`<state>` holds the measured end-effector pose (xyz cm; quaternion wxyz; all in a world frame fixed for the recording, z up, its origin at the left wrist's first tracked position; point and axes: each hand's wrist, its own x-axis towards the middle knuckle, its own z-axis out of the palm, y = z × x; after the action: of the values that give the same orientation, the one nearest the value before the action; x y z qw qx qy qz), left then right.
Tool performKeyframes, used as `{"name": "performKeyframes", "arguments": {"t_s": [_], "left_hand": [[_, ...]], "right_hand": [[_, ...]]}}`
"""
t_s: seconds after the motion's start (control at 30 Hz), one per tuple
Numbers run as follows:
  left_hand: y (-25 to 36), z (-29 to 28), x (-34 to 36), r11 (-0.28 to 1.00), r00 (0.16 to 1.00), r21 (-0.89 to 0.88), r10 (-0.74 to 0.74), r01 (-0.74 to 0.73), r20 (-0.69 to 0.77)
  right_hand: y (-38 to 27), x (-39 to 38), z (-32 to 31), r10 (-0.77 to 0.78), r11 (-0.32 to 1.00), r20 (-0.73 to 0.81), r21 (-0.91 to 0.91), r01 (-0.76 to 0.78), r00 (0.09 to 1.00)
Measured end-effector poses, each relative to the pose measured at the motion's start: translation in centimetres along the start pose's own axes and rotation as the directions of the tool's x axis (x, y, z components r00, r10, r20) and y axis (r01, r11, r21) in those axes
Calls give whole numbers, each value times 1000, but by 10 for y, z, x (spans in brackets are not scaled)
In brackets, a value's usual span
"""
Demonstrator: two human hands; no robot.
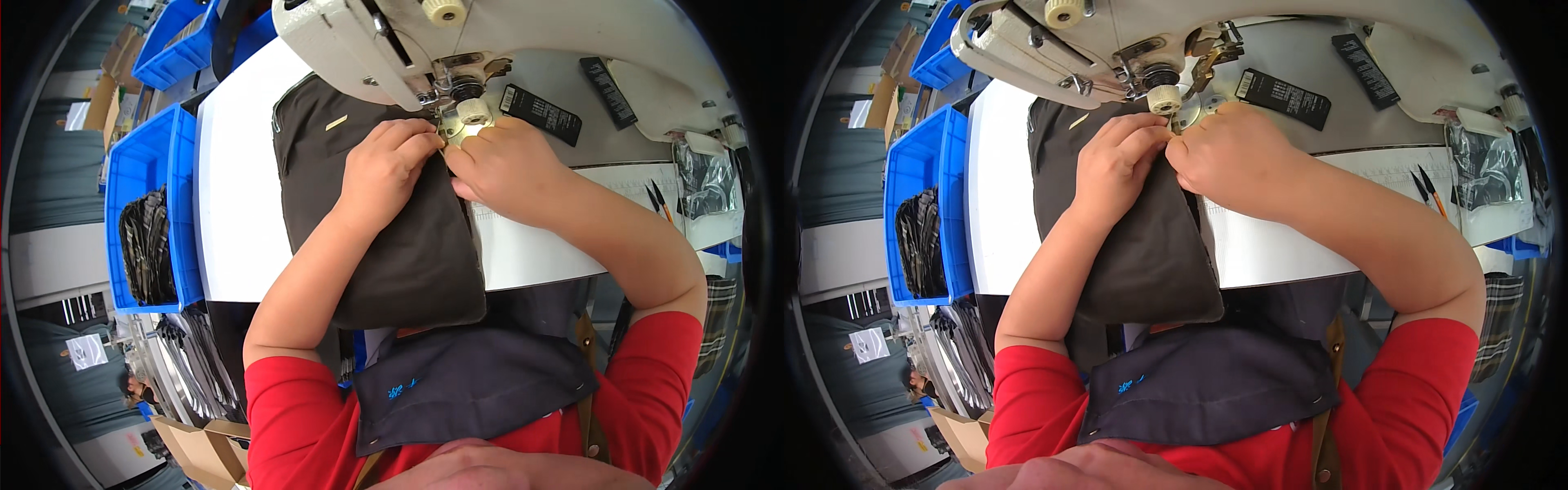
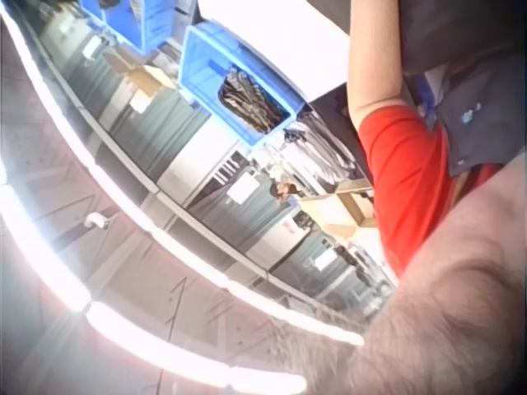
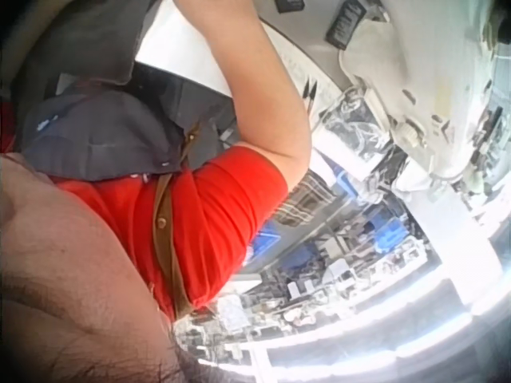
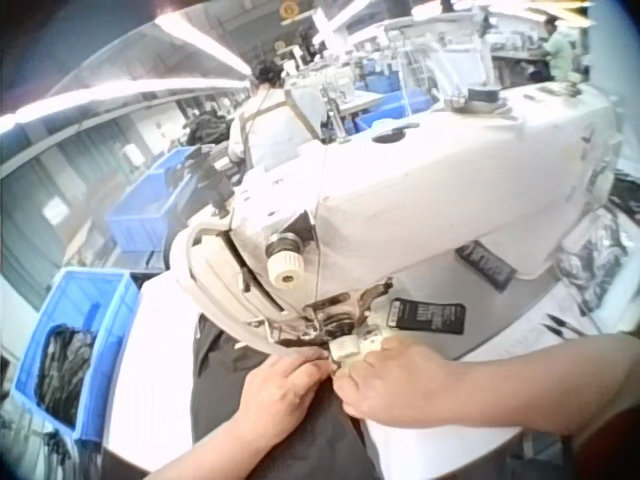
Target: The person sews a zipper onto a dark brown fabric bag using an industrial sewing machine. They then switch to a plaid-patterned bag, sewing a zipper onto it as well. The person handles the fabric and zippers by hand, guiding them under the machine's needle.
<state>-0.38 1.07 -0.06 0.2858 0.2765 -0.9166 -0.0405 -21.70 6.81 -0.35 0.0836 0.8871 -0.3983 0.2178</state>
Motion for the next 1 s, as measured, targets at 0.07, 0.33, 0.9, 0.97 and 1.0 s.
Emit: {"name": "performKeyframes", "arguments": {"t_s": [0.07,0.33,0.9,0.97,1.0], "left_hand": [[-2,-1,0,1000,1000,-10,-4,3,-20],[-2,-3,9,999,999,-7,34,-33,23],[-3,-3,-12,1000,999,-19,-24,25,44],[-4,-4,-11,1000,999,0,-6,6,42],[-5,-3,-10,1000,999,8,4,-5,41]], "right_hand": [[-4,0,-1,57,998,89,19,-59,994],[-8,-2,6,63,996,139,-66,-54,988],[-11,-1,-4,-103,994,27,-35,104,994],[-11,0,-3,-85,996,19,-18,85,996],[-11,0,-2,-73,997,10,-16,73,997]]}}
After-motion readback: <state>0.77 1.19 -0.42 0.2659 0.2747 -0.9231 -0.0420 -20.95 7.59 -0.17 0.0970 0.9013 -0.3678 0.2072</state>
